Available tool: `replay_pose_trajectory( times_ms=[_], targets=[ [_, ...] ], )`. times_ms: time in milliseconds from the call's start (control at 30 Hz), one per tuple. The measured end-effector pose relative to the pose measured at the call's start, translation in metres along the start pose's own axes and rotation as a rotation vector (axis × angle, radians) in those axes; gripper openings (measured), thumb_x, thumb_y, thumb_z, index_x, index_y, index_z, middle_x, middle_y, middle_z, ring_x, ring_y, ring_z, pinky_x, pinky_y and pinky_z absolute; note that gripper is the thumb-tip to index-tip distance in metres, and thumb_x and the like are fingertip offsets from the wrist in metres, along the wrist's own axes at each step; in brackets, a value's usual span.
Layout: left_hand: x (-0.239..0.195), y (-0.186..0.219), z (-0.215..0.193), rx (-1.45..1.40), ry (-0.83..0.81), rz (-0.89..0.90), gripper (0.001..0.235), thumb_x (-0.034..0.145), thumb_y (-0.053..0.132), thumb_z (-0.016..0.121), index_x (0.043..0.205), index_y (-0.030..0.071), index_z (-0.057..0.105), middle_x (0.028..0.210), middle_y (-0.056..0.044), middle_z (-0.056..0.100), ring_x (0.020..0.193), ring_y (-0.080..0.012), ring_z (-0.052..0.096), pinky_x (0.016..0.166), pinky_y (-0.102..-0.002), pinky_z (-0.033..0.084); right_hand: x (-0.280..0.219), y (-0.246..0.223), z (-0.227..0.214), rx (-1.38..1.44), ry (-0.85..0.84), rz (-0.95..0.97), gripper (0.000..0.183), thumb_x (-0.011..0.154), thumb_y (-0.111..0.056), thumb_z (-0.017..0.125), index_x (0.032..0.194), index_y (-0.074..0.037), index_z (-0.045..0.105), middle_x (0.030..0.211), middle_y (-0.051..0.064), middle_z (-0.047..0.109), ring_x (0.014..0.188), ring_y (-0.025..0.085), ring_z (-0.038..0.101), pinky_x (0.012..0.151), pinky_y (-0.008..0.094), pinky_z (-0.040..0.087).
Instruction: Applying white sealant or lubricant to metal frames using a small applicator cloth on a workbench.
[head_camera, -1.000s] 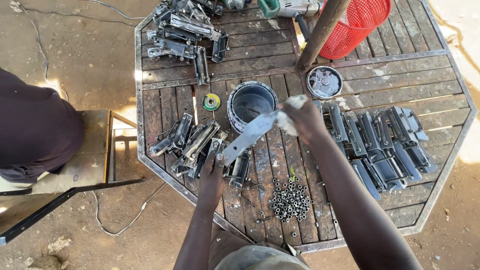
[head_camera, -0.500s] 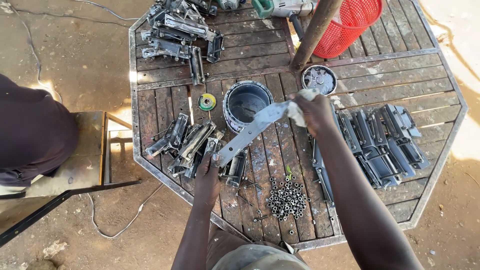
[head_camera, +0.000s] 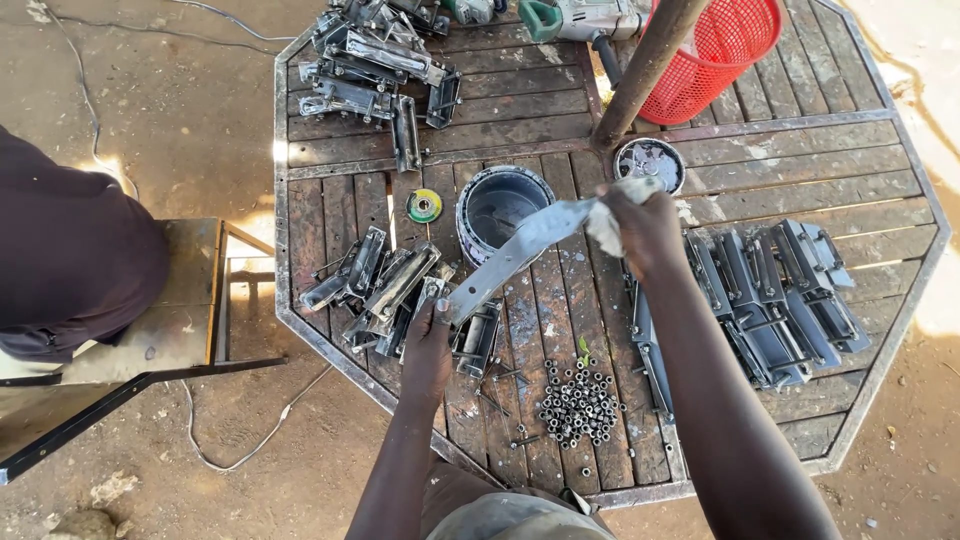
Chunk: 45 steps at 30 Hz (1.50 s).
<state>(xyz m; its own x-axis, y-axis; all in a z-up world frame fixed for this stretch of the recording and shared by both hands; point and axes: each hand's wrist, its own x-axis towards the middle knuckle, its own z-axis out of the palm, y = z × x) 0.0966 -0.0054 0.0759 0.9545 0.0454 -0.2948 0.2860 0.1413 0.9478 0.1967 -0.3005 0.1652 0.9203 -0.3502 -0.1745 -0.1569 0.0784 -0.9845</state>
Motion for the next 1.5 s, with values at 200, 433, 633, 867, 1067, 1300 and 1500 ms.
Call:
replay_pose_trajectory(
  times_ms=[200,433,633,867,1067,1300,1500],
  targets=[
    [0.010,0.007,0.022,-0.056,-0.043,-0.025,0.047,0.114,0.033,0.047,0.154,0.009,0.050,0.153,-0.026,0.051,0.147,-0.0531,0.035,0.121,-0.075,0.023,-0.022,0.032,0.034,-0.025,-0.221,0.106,0.020,0.083,-0.015,0.086,0.093,-0.002,0.074,0.077,0.011,0.073,0.061,0.017,0.072,0.056,0.031,0.061],
    [-0.014,0.044,0.012,-0.095,0.035,-0.063,0.045,0.112,0.030,0.054,0.148,0.003,0.059,0.098,-0.006,0.058,0.099,-0.0178,0.051,0.101,-0.057,0.044,0.018,0.003,-0.017,-0.042,0.010,0.033,0.010,0.098,-0.017,0.071,0.103,-0.010,0.075,0.086,0.006,0.075,0.066,0.013,0.071,0.064,0.028,0.060],
    [-0.002,0.014,0.009,-0.505,0.139,-0.297,0.021,0.102,0.022,0.072,0.101,0.002,0.065,0.079,-0.003,0.051,0.075,-0.0185,0.054,0.087,-0.039,0.051,-0.007,-0.011,-0.019,0.213,0.028,0.019,0.013,0.097,-0.019,0.074,0.104,-0.008,0.069,0.089,0.005,0.074,0.073,0.016,0.076,0.069,0.031,0.065],
    [0.003,0.012,0.013,-0.746,0.023,-0.462,0.020,0.084,0.008,0.063,0.064,0.007,0.060,0.062,-0.013,0.065,0.064,-0.0292,0.068,0.079,-0.048,0.058,-0.055,-0.010,0.010,0.098,-0.263,0.144,0.012,0.085,-0.008,0.080,0.093,-0.005,0.071,0.078,0.010,0.072,0.063,0.020,0.073,0.060,0.035,0.065],
    [0.009,-0.001,0.008,-0.737,0.044,-0.482,0.017,0.082,0.003,0.061,0.065,0.000,0.066,0.064,-0.020,0.067,0.067,-0.0328,0.072,0.082,-0.050,0.060,-0.003,-0.016,-0.012,0.171,-0.034,-0.093,0.008,0.091,-0.009,0.078,0.096,-0.007,0.071,0.080,0.003,0.071,0.068,0.012,0.072,0.062,0.026,0.062],
    [0.013,-0.010,0.014,-0.782,-0.003,-0.529,0.014,0.082,0.005,0.062,0.069,0.002,0.061,0.066,-0.018,0.064,0.072,-0.0363,0.070,0.084,-0.051,0.056,-0.038,-0.047,0.001,0.224,-0.145,-0.075,0.011,0.089,-0.009,0.080,0.090,-0.007,0.069,0.073,0.003,0.069,0.063,0.013,0.071,0.061,0.026,0.064],
    [0.010,-0.004,0.016,-0.725,-0.065,-0.548,0.017,0.088,0.009,0.066,0.074,0.001,0.061,0.068,-0.014,0.059,0.076,-0.0372,0.068,0.082,-0.051,0.056,0.010,-0.002,-0.026,0.275,-0.100,-0.071,0.013,0.095,-0.012,0.076,0.099,-0.006,0.066,0.081,0.007,0.072,0.071,0.018,0.075,0.073,0.034,0.068]
  ],
)
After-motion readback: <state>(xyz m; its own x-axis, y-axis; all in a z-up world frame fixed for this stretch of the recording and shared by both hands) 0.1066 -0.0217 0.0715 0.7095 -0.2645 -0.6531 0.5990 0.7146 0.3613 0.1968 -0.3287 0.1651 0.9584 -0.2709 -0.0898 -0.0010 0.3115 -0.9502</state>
